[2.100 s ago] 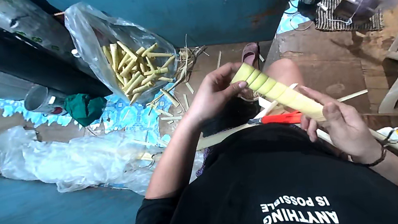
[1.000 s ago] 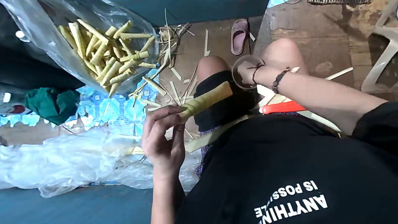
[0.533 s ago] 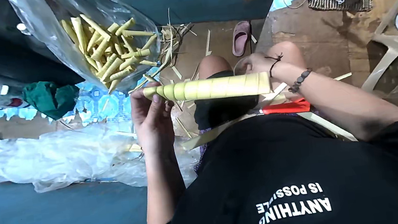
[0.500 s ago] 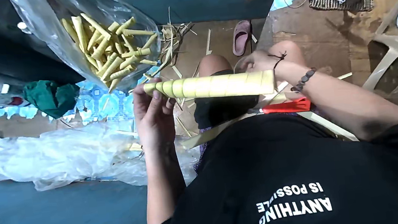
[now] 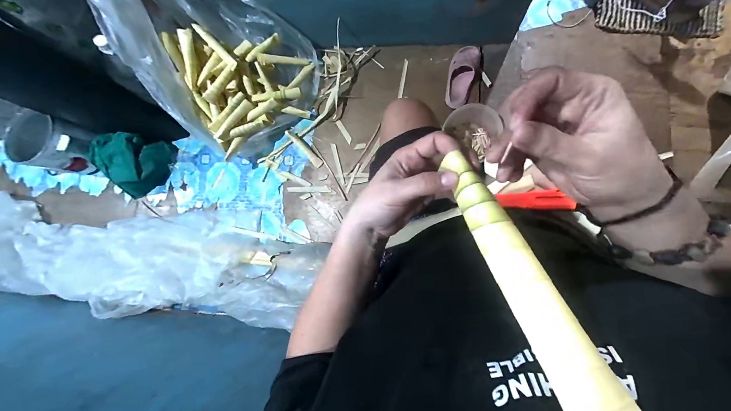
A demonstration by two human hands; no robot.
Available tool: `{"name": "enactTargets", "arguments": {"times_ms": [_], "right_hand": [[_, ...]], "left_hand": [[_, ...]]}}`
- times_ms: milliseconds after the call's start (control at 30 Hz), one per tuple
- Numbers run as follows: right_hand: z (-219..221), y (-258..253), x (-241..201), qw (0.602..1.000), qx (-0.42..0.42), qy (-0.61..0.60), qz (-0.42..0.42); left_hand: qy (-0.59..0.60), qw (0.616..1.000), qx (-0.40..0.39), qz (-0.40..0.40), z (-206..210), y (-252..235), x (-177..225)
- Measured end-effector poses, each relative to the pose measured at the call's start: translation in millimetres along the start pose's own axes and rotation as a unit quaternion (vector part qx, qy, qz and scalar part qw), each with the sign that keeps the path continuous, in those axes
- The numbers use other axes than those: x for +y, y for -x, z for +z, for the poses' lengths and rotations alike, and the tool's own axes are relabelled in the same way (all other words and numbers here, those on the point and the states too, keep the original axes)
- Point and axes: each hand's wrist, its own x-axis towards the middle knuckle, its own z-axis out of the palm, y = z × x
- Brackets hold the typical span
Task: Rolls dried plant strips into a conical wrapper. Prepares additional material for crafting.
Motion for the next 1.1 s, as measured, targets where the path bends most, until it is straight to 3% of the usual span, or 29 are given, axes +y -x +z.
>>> {"name": "enactTargets", "arguments": {"times_ms": [67, 167, 767, 1000, 1100], "right_hand": [[7, -4, 0, 0.998, 0.014, 0.021, -0.051], [8, -1, 8, 0.983, 0.036, 0.150, -0.096], [11, 4, 0, 0.964, 0.004, 0.259, -0.067], [6, 4, 10, 0.980, 0.017, 0.193, -0.040], [-10, 10, 13, 0.971, 0.019, 0.234, -0.041]], "left_hand": [[0.001, 1.000, -0.013, 0.005, 3, -2, -1], [-0.017, 0.999, -0.030, 0.010, 8, -1, 0], [-0.101, 0.992, -0.074, -0.010, 22, -4, 10], [-0.103, 0.993, -0.047, -0.026, 18, 0, 3], [-0.189, 0.981, 0.040, -0.007, -5, 7, 19]]}}
